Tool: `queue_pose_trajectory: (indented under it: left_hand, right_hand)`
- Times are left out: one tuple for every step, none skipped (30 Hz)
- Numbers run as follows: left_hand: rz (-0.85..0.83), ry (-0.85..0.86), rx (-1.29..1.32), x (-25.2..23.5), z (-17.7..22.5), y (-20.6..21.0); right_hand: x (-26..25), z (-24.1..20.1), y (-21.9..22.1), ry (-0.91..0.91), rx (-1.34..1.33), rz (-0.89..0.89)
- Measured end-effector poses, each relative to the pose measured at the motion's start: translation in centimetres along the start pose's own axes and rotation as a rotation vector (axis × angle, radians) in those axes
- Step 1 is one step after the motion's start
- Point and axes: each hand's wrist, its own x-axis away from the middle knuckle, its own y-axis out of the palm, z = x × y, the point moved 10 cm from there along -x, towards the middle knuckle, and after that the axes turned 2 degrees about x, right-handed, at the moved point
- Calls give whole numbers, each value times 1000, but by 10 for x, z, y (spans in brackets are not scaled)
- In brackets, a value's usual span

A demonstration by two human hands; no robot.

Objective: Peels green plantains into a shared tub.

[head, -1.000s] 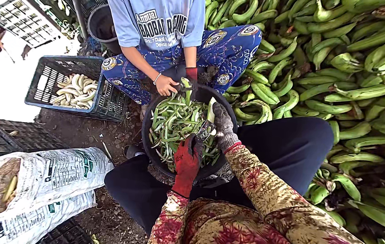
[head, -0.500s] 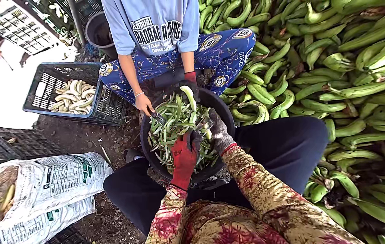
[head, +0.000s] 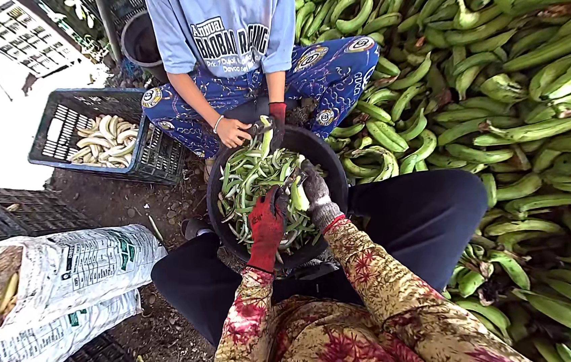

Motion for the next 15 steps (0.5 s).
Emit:
queue_pose_trajectory:
  left_hand:
    - [-14,-6,-5,-7,-3,-1]
    - [-23,-10,-12,-15,-6,-2]
    - [-9,-10,-23,-23,-9,-5]
    - [10,-20,-31,-30,-12,-8]
    - [26,-37,-37,-36,-16,-12]
    - [31,-52,-42,-39,-19,-14]
    - [33,-56,-39,-41,-18,-16]
    - [36,-47,-27,-41,-15,-16]
    - [29,-30,-15,-39,-11,-14]
    - [24,1,-6,-35,-5,-11]
    - [22,44,-2,-27,1,-7]
    - [26,96,-6,-18,7,-4]
    - [35,151,-5,-7,15,0]
    - [47,202,-7,3,21,3]
    - [64,246,-11,13,26,5]
  right_hand:
    - [5,-3,5,-27,98,-82]
    - [8,-8,11,-53,150,-155]
    - [13,-9,16,-65,169,-232]
    - [18,-6,21,-52,154,-317]
    - [24,-1,24,-20,77,-390]
    - [28,6,27,16,2,-459]
    - [30,11,27,49,-43,-488]
    - [27,18,21,95,-88,-456]
    - [21,24,13,158,-134,-366]
    - [15,27,4,210,-162,-276]
    - [9,28,-2,240,-193,-212]
    - [3,27,-4,241,-236,-171]
    - [-2,25,-6,208,-270,-180]
    - [-4,22,-8,182,-329,-214]
    - [-4,20,-8,192,-445,-222]
